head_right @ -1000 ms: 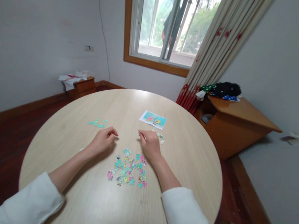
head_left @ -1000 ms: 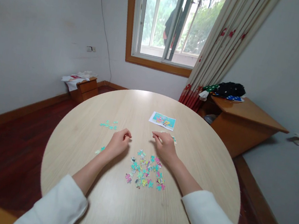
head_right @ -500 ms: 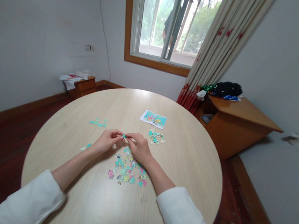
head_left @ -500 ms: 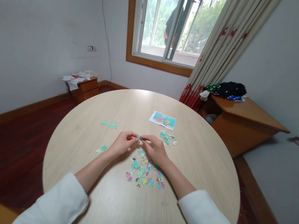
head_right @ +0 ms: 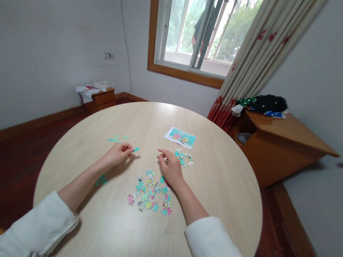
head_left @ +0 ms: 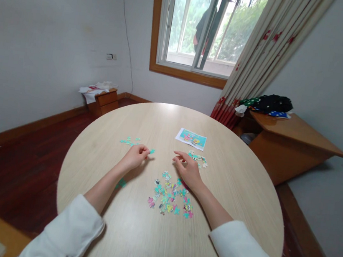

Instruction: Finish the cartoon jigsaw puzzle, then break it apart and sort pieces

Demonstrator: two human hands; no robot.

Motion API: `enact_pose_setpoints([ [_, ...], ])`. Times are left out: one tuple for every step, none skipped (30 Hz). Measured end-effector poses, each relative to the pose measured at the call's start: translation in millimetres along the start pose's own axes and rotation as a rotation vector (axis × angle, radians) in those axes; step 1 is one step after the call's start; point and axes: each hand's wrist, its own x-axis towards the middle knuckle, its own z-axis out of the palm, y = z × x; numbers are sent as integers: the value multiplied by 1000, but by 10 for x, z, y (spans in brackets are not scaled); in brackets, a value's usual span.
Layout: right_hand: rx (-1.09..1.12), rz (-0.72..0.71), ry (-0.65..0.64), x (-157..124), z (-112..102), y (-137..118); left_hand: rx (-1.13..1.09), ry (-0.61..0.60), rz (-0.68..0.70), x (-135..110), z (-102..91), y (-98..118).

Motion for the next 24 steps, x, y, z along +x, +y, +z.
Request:
enact_pose_setpoints([
  [-3, 4, -1, 0, -1, 4, 41, -27, -11, 17, -67, -31],
  [-7, 6, -4, -1, -1, 4, 80, -62, -24, 29, -140, -64],
  [-11, 6, -8, -1, 1, 2, 116, -110, -46, 37, -217, -97],
  [-15, 6, -11, -2, 3, -1, 142, -168, -84, 39, -296, -128],
  [-18, 5, -14, -2, 6, -5, 142, -224, -130, 37, -373, -154],
  [-19, 3, -17, -2, 8, -9, 139, -286, -166, 31, -446, -174],
  [-20, 1, -20, -1, 10, -12, 148, -333, -182, 24, -512, -187],
  [-20, 0, -22, 0, 11, -15, 162, -366, -191, 17, -568, -194],
  [-19, -1, -23, 2, 12, -17, 185, -394, -198, 12, -613, -196],
  [-17, -1, -25, 3, 12, -19, 212, -417, -203, 10, -647, -194],
  [-16, -1, -27, 4, 13, -20, 238, -437, -209, 12, -671, -191],
  [-15, 1, -27, 5, 13, -20, 260, -455, -215, 17, -686, -189],
  [-17, 2, -27, 4, 13, -20, 275, -468, -218, 26, -694, -188],
  [-20, 3, -28, 3, 13, -20, 283, -478, -216, 36, -697, -189],
  [-23, 5, -29, 1, 13, -19, 286, -483, -210, 47, -697, -192],
  [-27, 7, -31, 0, 13, -18, 288, -487, -205, 56, -695, -196],
  [-30, 10, -34, -2, 13, -16, 288, -487, -203, 64, -691, -200],
  [-32, 13, -36, -3, 12, -13, 286, -485, -204, 69, -686, -203],
  [-35, 17, -36, -3, 10, -10, 281, -481, -207, 71, -680, -205],
  [-37, 20, -35, -2, 7, -6, 273, -475, -212, 71, -674, -205],
  [-39, 23, -33, -1, 3, -1, 261, -467, -217, 70, -669, -203],
  [-42, 25, -30, 2, -2, 5, 250, -463, -221, 68, -663, -200],
  [-45, 27, -26, 5, -8, 10, 242, -462, -224, 65, -658, -195],
  [-49, 27, -23, 9, -14, 16, 240, -460, -228, 62, -653, -190],
])
